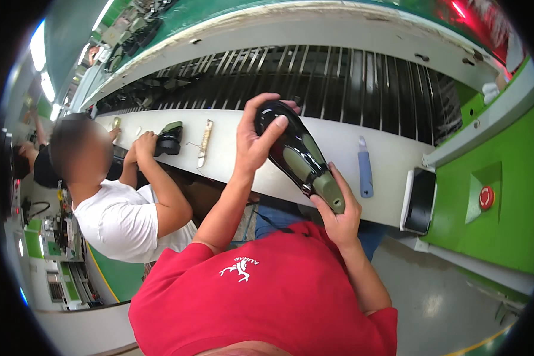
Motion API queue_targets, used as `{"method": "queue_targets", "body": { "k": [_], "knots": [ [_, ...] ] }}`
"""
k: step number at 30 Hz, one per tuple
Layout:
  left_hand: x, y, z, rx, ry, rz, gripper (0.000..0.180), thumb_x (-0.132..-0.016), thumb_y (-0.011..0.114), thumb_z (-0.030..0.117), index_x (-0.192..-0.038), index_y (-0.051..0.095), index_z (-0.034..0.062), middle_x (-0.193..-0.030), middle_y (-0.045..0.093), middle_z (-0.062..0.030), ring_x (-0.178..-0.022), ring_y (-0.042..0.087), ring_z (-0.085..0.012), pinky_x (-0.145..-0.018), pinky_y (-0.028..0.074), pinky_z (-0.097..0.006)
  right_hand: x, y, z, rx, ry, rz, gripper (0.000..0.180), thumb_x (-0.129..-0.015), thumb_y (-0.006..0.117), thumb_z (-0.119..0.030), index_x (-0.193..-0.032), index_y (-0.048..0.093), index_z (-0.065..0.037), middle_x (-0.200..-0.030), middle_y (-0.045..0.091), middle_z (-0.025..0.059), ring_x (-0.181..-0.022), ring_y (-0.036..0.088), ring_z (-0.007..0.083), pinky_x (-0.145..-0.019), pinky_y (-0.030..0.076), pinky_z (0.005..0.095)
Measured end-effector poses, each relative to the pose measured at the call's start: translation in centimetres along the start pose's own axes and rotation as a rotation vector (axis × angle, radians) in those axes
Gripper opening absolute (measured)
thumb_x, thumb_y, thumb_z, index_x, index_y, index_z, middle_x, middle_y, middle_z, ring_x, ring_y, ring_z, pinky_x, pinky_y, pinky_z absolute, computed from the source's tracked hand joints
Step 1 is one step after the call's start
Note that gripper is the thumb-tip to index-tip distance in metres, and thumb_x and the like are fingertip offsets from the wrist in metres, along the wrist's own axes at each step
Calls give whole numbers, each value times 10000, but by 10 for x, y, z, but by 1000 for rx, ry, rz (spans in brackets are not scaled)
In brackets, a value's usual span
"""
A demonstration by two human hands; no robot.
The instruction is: The person picks up black shoes from a moving conveyor belt, rotates them to inspect the soles and uppers, and places them back on the belt. The person repeats this process for multiple shoes, handling them one at a time in a factory setting.
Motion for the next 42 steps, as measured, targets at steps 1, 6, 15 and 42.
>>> {"method": "queue_targets", "body": {
  "k": [1,6,15,42],
  "knots": [
    [-2,0,1,-23,7,-1,471,-1049,730,82,-1469,529,12,-1299,754,-218,-1225,746,-286,-1062,610,-433,1,0,2,-2,7,-8,691,-969,858,-98,-1578,566,49,-1501,696,214,-1298,715,269,-1112,545,378],
    [-6,7,11,-119,69,-29,401,-1021,758,94,-1386,602,31,-1202,782,-156,-1150,760,-235,-1010,619,-405,8,-6,10,12,-6,3,694,-982,853,-118,-1581,550,61,-1515,679,217,-1344,680,277,-1154,513,394],
    [-8,14,35,-247,143,-27,376,-990,782,138,-1322,649,25,-1154,823,-134,-1091,802,-223,-996,628,-385,5,-16,-4,190,-71,0,651,-929,923,-188,-1455,634,65,-1357,733,229,-1212,732,321,-1065,555,423],
    [-231,-407,132,-1000,551,1074,544,-875,924,363,-1260,695,55,-1183,743,-177,-1083,734,-315,-950,591,-435,-113,1,-103,-362,-112,51,553,-996,830,-137,-1466,601,44,-1355,709,98,-1167,696,180,-1022,545,326]
  ]
}}
Point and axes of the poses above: each hand's wrist, its own x-axis away from the middle knuckle, its own y-axis out of the palm, z = x × y, the point moved 9 cm from there along -x, towards the middle knuckle
